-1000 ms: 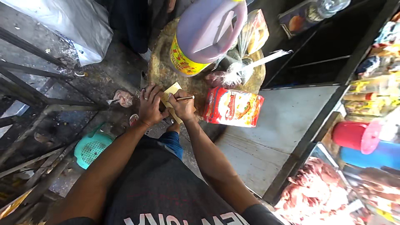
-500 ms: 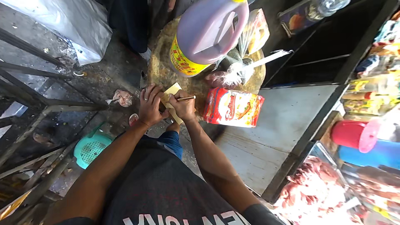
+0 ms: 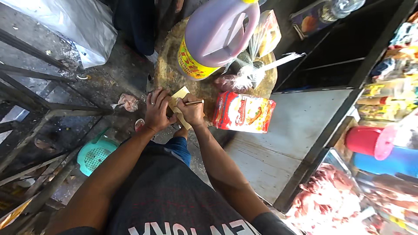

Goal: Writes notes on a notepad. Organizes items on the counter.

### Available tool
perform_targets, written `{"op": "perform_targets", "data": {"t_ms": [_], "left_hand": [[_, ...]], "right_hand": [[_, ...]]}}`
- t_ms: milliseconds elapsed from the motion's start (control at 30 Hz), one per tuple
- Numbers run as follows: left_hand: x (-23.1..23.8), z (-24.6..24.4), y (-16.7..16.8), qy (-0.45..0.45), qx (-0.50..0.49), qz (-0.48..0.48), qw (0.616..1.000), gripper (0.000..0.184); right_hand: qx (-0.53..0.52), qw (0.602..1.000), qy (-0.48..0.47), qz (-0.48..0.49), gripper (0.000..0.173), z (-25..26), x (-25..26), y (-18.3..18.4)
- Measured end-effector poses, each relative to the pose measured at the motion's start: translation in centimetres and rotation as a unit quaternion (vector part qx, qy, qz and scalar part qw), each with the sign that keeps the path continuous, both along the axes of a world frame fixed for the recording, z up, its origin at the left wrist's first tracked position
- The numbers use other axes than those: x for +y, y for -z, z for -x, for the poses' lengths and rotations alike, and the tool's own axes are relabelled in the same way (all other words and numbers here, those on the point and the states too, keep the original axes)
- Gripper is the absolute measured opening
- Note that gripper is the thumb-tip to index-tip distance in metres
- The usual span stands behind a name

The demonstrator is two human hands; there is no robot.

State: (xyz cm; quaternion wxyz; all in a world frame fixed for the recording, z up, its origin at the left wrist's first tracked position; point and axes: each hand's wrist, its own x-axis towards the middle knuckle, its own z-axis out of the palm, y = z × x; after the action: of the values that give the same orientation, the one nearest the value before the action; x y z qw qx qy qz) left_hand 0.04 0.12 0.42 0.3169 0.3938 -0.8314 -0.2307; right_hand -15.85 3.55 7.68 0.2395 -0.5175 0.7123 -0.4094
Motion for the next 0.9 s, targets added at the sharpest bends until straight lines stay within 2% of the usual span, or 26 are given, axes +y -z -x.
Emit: {"op": "perform_targets", "data": {"t_ms": [133, 267, 400, 633, 900], "left_hand": [[0.0, -0.1, -0.1, 0.000, 0.003, 0.001, 1.000, 0.069], [0.1, 0.0, -0.1, 0.005, 0.006, -0.008, 1.000, 0.067], [0.4, -0.2, -0.5, 0.015, -0.016, -0.032, 0.999, 0.067], [0.1, 0.0, 0.0, 0.003, -0.004, -0.004, 1.000, 0.067], [0.1, 0.0, -0.3, 0.001, -0.011, -0.002, 1.000, 0.065]], "right_hand": [[-0.017, 1.000, -0.008, -0.019, 0.029, -0.1, 1.1, -0.6], [-0.009, 1.000, 0.001, -0.001, 0.028, 0.2, 0.0, -0.2], [-0.074, 0.996, 0.042, -0.004, 0.021, 1.0, 0.1, -0.4], [0.011, 0.999, 0.036, -0.004, 0.027, 1.4, -0.1, 0.2], [0.036, 0.999, 0.030, -0.013, 0.030, 1.3, -0.1, 0.2]]}}
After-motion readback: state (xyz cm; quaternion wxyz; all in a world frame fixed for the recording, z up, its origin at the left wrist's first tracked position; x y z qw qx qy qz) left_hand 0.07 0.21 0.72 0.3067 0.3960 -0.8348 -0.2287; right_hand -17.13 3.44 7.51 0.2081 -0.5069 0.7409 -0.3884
